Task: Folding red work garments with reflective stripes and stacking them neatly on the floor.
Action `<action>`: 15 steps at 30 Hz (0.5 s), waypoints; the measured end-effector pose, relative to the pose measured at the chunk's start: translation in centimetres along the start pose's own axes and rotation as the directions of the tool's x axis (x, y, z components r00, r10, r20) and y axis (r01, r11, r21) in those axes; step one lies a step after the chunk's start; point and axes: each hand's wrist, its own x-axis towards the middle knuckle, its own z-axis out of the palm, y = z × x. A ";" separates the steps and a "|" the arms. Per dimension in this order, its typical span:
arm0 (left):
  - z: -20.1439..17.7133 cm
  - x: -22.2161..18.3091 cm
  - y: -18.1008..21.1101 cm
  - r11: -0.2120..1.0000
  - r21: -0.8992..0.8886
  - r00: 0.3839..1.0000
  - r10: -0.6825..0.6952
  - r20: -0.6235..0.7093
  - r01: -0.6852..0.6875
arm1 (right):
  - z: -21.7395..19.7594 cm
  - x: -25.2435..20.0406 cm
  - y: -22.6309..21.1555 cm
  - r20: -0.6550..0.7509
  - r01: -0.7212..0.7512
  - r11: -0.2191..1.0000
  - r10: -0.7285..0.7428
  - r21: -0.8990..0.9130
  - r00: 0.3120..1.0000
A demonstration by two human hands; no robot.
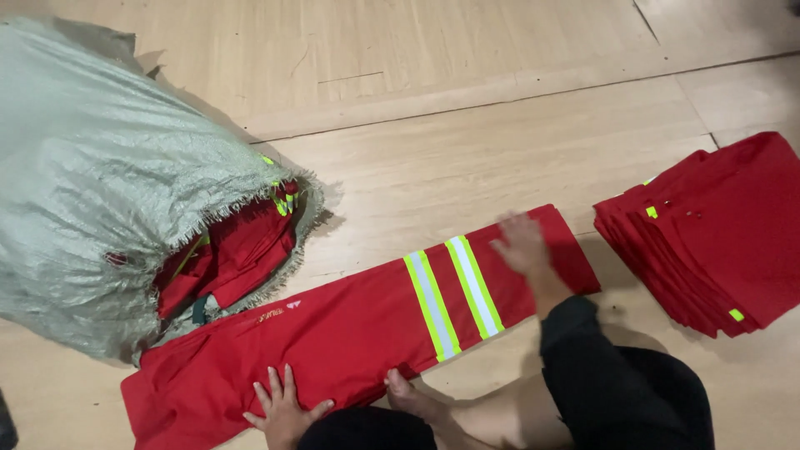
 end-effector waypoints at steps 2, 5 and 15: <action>0.3 0.4 0.1 1.000 -0.001 1.000 -0.010 -0.003 0.010 | 1.0 2.4 5.1 0.105 -0.045 0.999 0.047 -0.023 0.993; 1.3 0.7 -0.1 1.000 0.003 0.998 -0.003 -0.059 0.003 | 1.6 5.2 9.9 0.275 -0.098 0.986 0.058 0.132 0.960; 1.0 0.7 0.2 0.999 0.028 0.999 -0.038 -0.015 0.038 | 2.4 1.6 17.8 0.142 -0.453 0.701 0.456 0.550 0.879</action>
